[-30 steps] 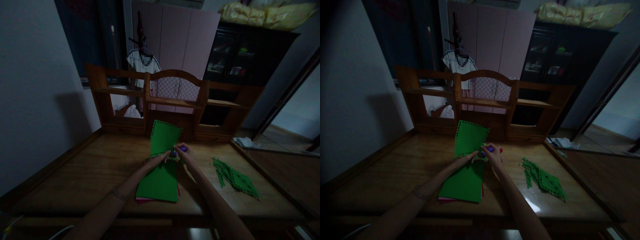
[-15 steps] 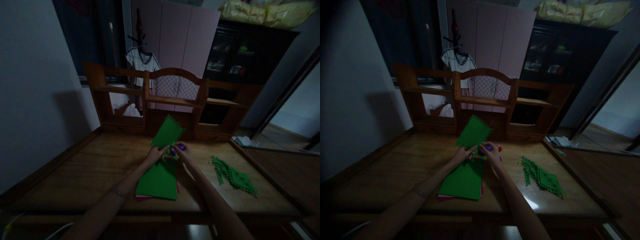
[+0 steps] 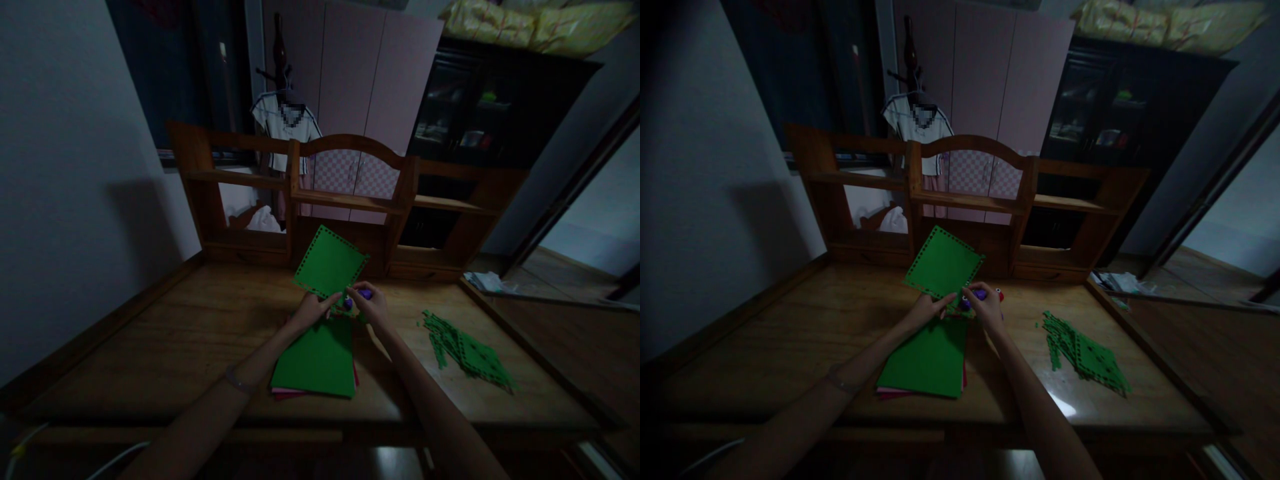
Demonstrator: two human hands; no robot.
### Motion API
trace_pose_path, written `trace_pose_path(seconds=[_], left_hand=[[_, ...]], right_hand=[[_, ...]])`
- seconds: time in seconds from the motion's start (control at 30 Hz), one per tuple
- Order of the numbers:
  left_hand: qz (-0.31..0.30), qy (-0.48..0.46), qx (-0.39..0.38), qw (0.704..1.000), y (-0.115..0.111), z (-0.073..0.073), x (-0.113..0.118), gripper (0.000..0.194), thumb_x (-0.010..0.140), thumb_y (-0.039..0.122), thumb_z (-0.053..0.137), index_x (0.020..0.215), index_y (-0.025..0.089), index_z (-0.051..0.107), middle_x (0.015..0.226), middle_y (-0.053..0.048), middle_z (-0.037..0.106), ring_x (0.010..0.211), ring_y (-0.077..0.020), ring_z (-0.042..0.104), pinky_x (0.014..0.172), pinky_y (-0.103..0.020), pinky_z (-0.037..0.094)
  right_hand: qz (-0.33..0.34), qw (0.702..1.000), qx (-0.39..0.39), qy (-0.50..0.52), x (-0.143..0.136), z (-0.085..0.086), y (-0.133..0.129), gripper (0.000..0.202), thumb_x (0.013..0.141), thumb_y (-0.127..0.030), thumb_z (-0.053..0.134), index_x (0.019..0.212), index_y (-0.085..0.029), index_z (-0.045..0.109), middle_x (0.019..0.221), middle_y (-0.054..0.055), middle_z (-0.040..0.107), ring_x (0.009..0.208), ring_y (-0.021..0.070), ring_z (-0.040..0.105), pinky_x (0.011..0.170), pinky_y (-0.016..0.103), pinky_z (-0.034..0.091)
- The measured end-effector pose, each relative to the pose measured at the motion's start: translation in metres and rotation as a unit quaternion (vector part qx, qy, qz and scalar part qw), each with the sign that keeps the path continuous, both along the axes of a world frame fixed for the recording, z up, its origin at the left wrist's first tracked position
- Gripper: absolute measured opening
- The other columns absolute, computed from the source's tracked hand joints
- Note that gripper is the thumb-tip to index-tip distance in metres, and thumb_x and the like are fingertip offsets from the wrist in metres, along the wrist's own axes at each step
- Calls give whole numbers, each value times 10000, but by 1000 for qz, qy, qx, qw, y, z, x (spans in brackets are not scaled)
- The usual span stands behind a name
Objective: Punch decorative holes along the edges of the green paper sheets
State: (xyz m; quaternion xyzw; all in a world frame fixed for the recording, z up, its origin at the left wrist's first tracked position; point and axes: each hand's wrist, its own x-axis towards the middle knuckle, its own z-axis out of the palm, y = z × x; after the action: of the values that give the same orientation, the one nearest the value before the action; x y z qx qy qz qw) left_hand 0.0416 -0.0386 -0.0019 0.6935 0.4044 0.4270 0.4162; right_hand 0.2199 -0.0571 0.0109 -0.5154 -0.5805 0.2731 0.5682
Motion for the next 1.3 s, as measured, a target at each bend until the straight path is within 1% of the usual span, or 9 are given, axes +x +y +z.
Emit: trace_pose_path(seconds=[0.23,0.43,0.63,0.8,0.87,0.93,1.03,1.17,1.3], left_hand=[[-8,-32,-56,998,-6,8,3,574,832,598,444,456,169,514,374,4,489,384,-100,462,518,-222,400],[-1,-10,-52,999,-5,6,1,598,832,603,438,415,178,494,370,-3,480,409,-110,472,591,-237,431],[-10,-5,-56,998,-7,8,2,598,840,603,412,428,179,499,378,7,476,402,-104,449,563,-232,408],[0,49,-52,997,-5,7,-1,636,852,609,375,388,187,485,383,4,480,477,-122,508,696,-247,417],[1,70,-57,996,-5,6,-2,644,844,623,374,382,187,483,391,4,484,513,-129,527,713,-244,409],[-5,64,-60,996,-7,7,-2,602,832,629,395,461,180,550,407,15,491,509,-125,521,671,-236,406],[-29,5,-42,999,-10,7,-2,505,831,604,436,690,168,647,449,29,506,463,-110,485,556,-219,385],[-77,-54,-20,995,-11,7,-1,423,810,550,525,809,145,647,506,15,524,437,-100,463,448,-200,335],[-129,-117,-40,984,-2,1,-2,432,741,478,623,989,125,631,678,-21,619,446,-92,487,422,-198,355]], right_hand=[[-12,1000,-2,5,2,-1,1,458,657,-607,670,791,-169,665,635,4,604,505,114,508,476,227,382],[-16,1000,-2,10,1,-2,2,451,657,-604,673,787,-172,664,649,6,609,495,109,502,474,225,391],[-23,1000,-7,9,1,-3,2,456,655,-608,672,784,-171,664,637,10,607,493,114,500,463,223,388],[-18,1000,-12,2,2,-2,1,415,683,-571,675,793,-172,662,653,13,605,511,113,497,468,214,381],[-12,1000,-14,1,3,-2,1,406,691,-563,673,797,-172,661,654,11,603,512,110,497,472,213,381],[-12,1000,-11,5,3,-2,1,404,691,-561,673,800,-173,662,657,9,603,517,111,501,476,213,383],[-20,1000,-12,13,2,-1,1,418,680,-574,673,799,-174,663,648,8,607,507,112,499,476,218,386],[-27,999,-14,15,1,1,-1,445,662,-594,667,789,-167,667,650,23,617,504,122,506,467,225,387],[-27,999,-15,19,1,3,-2,384,671,-532,661,783,-165,665,621,19,603,512,126,506,471,224,386]])
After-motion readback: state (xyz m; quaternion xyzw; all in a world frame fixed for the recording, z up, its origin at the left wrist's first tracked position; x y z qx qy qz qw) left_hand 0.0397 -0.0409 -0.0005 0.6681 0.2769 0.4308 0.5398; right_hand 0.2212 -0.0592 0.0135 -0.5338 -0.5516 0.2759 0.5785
